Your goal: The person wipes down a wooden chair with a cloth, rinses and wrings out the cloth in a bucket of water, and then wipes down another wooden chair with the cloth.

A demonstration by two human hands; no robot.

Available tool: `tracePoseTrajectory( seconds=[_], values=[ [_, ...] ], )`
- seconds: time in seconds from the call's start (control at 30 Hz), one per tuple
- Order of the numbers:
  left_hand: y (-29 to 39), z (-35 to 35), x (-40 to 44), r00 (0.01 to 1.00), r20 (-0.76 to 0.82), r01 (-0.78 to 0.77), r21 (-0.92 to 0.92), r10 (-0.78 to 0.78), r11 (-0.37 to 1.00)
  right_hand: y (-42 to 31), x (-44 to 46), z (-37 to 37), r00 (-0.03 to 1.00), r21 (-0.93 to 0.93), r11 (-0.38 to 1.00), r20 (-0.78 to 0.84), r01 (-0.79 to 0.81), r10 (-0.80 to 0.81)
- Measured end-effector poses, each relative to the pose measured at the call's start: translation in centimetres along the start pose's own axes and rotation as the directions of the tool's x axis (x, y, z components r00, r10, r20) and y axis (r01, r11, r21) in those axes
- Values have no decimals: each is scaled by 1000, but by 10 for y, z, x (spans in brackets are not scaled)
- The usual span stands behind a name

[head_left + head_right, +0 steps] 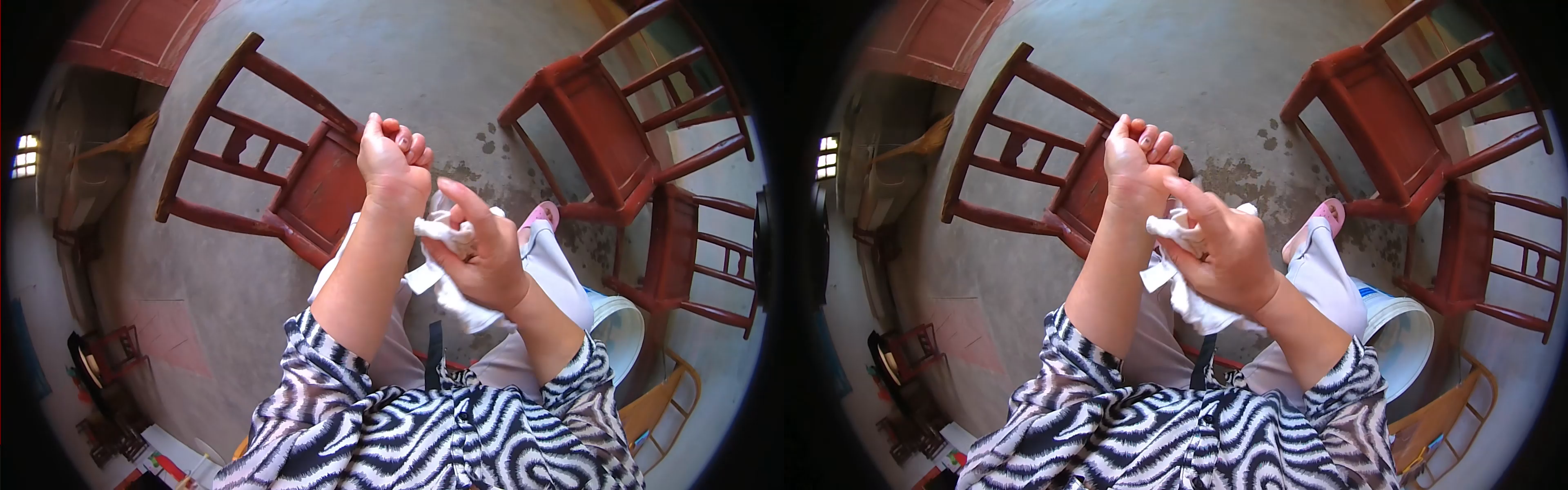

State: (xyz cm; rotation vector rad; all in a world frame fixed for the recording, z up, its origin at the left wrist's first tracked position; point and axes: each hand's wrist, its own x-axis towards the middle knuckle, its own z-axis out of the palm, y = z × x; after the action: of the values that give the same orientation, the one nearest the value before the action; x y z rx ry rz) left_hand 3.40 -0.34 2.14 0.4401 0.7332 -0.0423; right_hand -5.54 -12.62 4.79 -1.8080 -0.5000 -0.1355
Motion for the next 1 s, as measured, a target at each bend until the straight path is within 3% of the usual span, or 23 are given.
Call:
tracePoseTrajectory(
  seconds=[0.1, 0.2, 0.33, 0.4, 0.6, 0.7, 0.83, 0.9, 0.93, 0.97, 1.0],
  values=[
    [-1, 3, -2, 999, -27, -20, 43, 21, 999, 11, 1, 3, 980, -131, 980, 151, 147, -127],
    [-2, 6, -5, 998, -21, -53, 57, 54, 997, 12, 1, 5, 974, -143, 975, 177, 169, -142],
    [-5, 9, -12, 996, -27, -80, 125, 84, 989, 10, 1, 10, 981, -146, 976, 136, 160, -141],
    [-6, 8, -12, 997, -26, -75, 133, 79, 988, 7, 0, 7, 972, -153, 986, 234, 67, -29],
    [-8, 6, -10, 998, -32, -55, 156, 61, 986, 5, 5, 7, 964, -239, 962, 258, 131, -67],
    [-10, 9, -10, 1000, -20, 19, 96, -17, 995, 6, 2, 10, 974, -213, 972, 222, 102, -54],
    [-10, 2, -4, 989, 107, 98, -3, -98, 995, 7, 5, 7, 966, -241, 963, 253, 123, -60],
    [-10, -2, 1, 976, 164, 152, -27, -145, 988, 1, 7, 2, 946, -75, 993, 306, -92, 110],
    [-10, -3, 0, 954, 248, 181, -39, -166, 983, 0, 6, 0, 946, -80, 993, 304, -89, 110],
    [-10, -2, -1, 925, 332, 211, -48, -183, 976, 3, 4, -1, 947, 198, 943, 235, -267, 219],
    [-10, 0, -2, 918, 354, 210, -45, -181, 977, 5, 3, -4, 920, 468, 792, 198, -392, 338]
  ],
)
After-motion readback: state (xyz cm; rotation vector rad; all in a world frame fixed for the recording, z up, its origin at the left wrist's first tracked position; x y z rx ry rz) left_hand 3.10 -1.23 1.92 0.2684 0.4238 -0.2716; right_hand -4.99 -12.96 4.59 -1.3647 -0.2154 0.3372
